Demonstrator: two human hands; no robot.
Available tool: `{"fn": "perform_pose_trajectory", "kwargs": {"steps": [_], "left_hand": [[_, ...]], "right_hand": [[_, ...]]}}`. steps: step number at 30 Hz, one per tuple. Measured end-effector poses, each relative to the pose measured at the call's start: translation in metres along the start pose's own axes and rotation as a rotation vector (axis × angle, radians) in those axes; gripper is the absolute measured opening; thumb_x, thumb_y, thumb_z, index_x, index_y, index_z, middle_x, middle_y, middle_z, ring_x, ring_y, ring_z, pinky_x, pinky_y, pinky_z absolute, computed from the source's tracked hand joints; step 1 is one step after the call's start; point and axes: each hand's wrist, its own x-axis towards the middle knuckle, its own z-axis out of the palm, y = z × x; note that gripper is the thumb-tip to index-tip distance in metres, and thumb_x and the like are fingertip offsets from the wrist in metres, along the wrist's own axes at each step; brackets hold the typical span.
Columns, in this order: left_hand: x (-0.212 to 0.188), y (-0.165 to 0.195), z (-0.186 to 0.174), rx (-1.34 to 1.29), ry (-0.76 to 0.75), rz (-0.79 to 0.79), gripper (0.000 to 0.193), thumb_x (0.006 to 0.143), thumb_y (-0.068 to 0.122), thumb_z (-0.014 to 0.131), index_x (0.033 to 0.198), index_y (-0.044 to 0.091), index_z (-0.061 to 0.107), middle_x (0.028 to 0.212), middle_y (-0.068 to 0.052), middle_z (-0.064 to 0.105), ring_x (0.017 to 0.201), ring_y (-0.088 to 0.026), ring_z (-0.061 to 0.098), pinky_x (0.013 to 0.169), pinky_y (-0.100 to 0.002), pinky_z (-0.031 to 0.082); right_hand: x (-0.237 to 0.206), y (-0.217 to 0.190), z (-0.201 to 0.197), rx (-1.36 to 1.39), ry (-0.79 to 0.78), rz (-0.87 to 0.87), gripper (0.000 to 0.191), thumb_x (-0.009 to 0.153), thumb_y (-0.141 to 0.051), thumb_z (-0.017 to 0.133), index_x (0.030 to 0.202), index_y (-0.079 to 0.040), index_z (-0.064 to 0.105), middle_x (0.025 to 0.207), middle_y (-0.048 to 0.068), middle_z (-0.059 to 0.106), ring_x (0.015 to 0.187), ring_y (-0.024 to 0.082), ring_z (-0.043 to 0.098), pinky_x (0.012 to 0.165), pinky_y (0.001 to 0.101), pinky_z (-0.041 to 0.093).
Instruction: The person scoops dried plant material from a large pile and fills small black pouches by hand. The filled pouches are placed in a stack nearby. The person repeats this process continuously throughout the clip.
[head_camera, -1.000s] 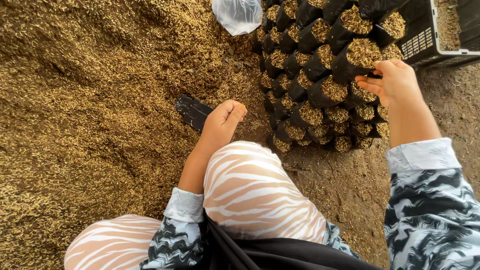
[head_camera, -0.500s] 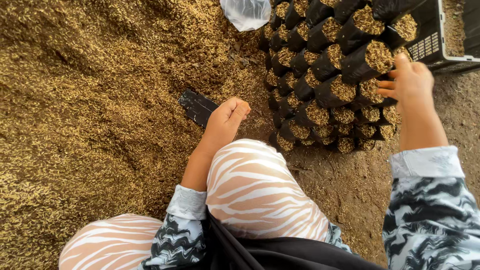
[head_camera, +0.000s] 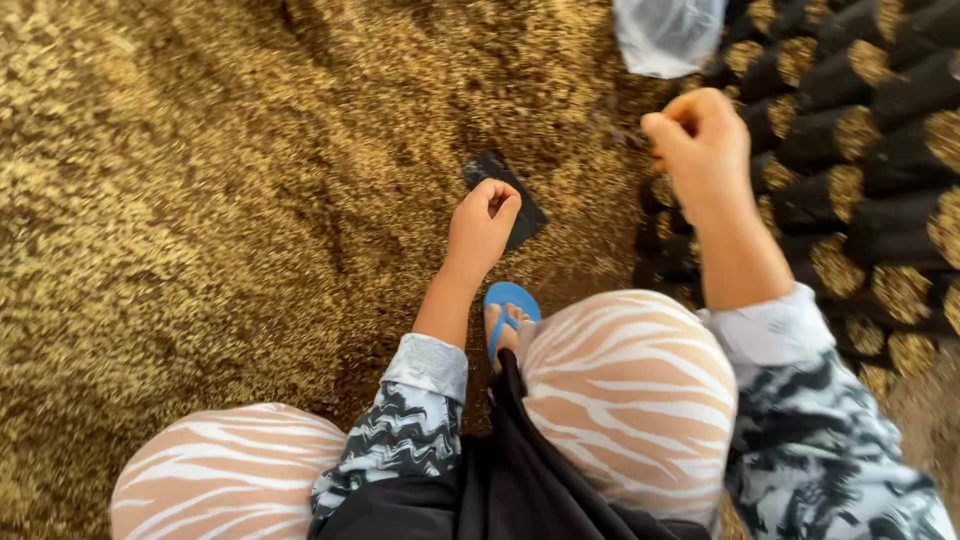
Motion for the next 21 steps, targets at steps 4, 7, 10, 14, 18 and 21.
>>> {"fn": "perform_pose_trajectory", "kwargs": {"steps": [4,7,10,14,18,21], "left_hand": [[0.007,-0.041,-0.026,0.111,0.080,-0.184,0.031,0.103,0.033,0.059,0.098,0.005,0.070,0.084,-0.009,0.066,0.071,-0.018,0.059,0.067,-0.038,0.050],[0.007,-0.073,-0.037,0.050,0.089,-0.239,0.040,0.109,0.039,0.050,0.106,0.007,0.073,0.092,-0.014,0.068,0.080,-0.024,0.062,0.075,-0.041,0.050],[0.005,-0.101,-0.042,0.001,0.174,-0.087,0.040,0.106,0.041,0.049,0.114,0.008,0.070,0.108,-0.010,0.074,0.097,-0.024,0.069,0.085,-0.039,0.054],[0.003,-0.127,-0.046,0.014,0.163,-0.237,0.043,0.104,0.045,0.050,0.116,0.008,0.068,0.109,-0.012,0.074,0.100,-0.027,0.072,0.087,-0.040,0.055],[0.002,-0.145,-0.048,0.023,0.156,-0.247,0.044,0.103,0.046,0.051,0.116,0.008,0.068,0.112,-0.012,0.074,0.106,-0.026,0.070,0.090,-0.039,0.054],[0.001,-0.156,-0.047,-0.005,0.145,-0.228,0.043,0.103,0.045,0.052,0.116,0.008,0.068,0.113,-0.011,0.075,0.106,-0.026,0.071,0.090,-0.038,0.055]], "right_hand": [[0.035,0.037,0.104,0.082,-0.247,0.073,0.016,0.095,-0.013,0.073,0.098,-0.003,0.061,0.087,0.004,0.067,0.073,0.012,0.067,0.065,0.0278,0.057],[0.041,0.083,0.158,-0.161,-0.367,-0.001,0.015,0.094,-0.010,0.072,0.107,-0.006,0.066,0.098,0.006,0.072,0.083,0.018,0.070,0.072,0.0350,0.057],[0.021,0.129,0.197,-0.332,-0.446,-0.142,0.023,0.092,-0.012,0.074,0.114,-0.008,0.068,0.106,0.009,0.073,0.094,0.025,0.072,0.081,0.0398,0.057],[-0.020,0.161,0.222,-0.759,-0.419,0.116,0.045,0.081,-0.034,0.089,0.106,-0.007,0.064,0.105,0.016,0.068,0.095,0.036,0.067,0.078,0.0469,0.053],[-0.041,0.173,0.228,-0.819,-0.326,0.055,0.059,0.070,-0.034,0.090,0.111,-0.004,0.061,0.104,0.014,0.069,0.092,0.035,0.068,0.073,0.0469,0.054],[-0.041,0.183,0.227,-0.769,-0.365,0.185,0.049,0.077,-0.030,0.087,0.112,-0.006,0.061,0.097,0.010,0.071,0.087,0.031,0.069,0.074,0.0453,0.054]]}}
